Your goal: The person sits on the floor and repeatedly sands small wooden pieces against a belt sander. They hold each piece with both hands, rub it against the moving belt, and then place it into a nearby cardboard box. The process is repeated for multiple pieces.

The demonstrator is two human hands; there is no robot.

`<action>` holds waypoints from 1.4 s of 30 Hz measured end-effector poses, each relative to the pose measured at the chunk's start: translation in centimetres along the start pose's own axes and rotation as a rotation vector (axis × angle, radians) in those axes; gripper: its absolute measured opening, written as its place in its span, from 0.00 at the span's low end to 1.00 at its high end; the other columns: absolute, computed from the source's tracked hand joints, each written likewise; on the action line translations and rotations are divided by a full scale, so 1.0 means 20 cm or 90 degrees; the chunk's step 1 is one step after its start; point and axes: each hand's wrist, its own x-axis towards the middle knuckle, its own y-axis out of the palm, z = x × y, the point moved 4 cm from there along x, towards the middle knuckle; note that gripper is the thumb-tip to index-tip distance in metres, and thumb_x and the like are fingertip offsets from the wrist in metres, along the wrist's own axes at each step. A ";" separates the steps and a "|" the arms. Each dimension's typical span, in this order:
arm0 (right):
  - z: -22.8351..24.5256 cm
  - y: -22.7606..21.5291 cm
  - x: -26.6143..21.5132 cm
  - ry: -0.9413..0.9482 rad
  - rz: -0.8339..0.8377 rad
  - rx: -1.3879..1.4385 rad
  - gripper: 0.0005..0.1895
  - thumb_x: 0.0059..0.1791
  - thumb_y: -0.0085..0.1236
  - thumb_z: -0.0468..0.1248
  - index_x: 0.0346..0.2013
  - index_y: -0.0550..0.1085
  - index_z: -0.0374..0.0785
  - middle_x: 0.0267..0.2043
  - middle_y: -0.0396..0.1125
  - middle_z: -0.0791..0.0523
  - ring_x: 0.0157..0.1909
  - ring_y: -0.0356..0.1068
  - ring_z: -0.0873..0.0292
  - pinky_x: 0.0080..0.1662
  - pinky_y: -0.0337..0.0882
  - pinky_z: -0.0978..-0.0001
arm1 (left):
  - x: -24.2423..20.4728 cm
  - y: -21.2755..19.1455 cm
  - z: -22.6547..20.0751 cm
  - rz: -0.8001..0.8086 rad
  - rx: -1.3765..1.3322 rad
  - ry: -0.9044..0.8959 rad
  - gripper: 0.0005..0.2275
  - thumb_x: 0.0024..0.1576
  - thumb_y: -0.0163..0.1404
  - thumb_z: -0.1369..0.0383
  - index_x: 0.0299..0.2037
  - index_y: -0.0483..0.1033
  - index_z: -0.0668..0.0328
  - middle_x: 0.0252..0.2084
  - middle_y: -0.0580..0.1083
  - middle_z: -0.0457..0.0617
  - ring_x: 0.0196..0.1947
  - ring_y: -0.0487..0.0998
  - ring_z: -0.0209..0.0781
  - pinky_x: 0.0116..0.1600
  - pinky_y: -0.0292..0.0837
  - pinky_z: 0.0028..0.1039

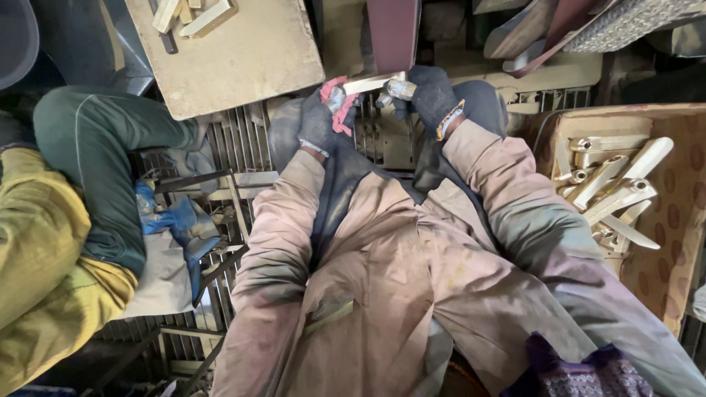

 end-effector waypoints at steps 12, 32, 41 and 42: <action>-0.04 -0.09 0.00 -0.015 -0.004 -0.013 0.10 0.53 0.62 0.36 0.40 0.77 0.28 0.28 0.71 0.53 0.25 0.69 0.61 0.30 0.69 0.70 | 0.15 -0.08 0.17 0.058 0.008 0.040 0.19 0.65 0.43 0.74 0.66 0.63 0.75 0.57 0.72 0.63 0.55 0.78 0.52 0.62 0.74 0.33; 0.03 -0.20 -0.09 -0.053 -0.029 -0.026 0.12 0.53 0.62 0.36 0.45 0.77 0.30 0.36 0.73 0.52 0.36 0.71 0.60 0.39 0.71 0.69 | 0.30 0.06 0.36 0.109 -0.092 0.037 0.18 0.64 0.49 0.77 0.63 0.63 0.77 0.59 0.70 0.59 0.61 0.74 0.54 0.70 0.70 0.41; 0.17 -0.15 -0.24 -0.133 0.006 -0.056 0.13 0.53 0.62 0.37 0.48 0.77 0.30 0.40 0.74 0.52 0.40 0.72 0.60 0.44 0.72 0.68 | 0.11 0.19 0.12 0.129 0.158 0.037 0.19 0.62 0.50 0.78 0.64 0.66 0.71 0.58 0.72 0.56 0.57 0.77 0.48 0.60 0.73 0.31; 0.19 -0.14 -0.27 -0.149 0.013 -0.060 0.13 0.53 0.62 0.37 0.48 0.77 0.30 0.41 0.74 0.52 0.41 0.72 0.60 0.44 0.72 0.68 | 0.04 0.23 0.05 0.129 0.299 0.092 0.18 0.64 0.51 0.78 0.64 0.69 0.72 0.57 0.72 0.56 0.56 0.76 0.45 0.60 0.72 0.30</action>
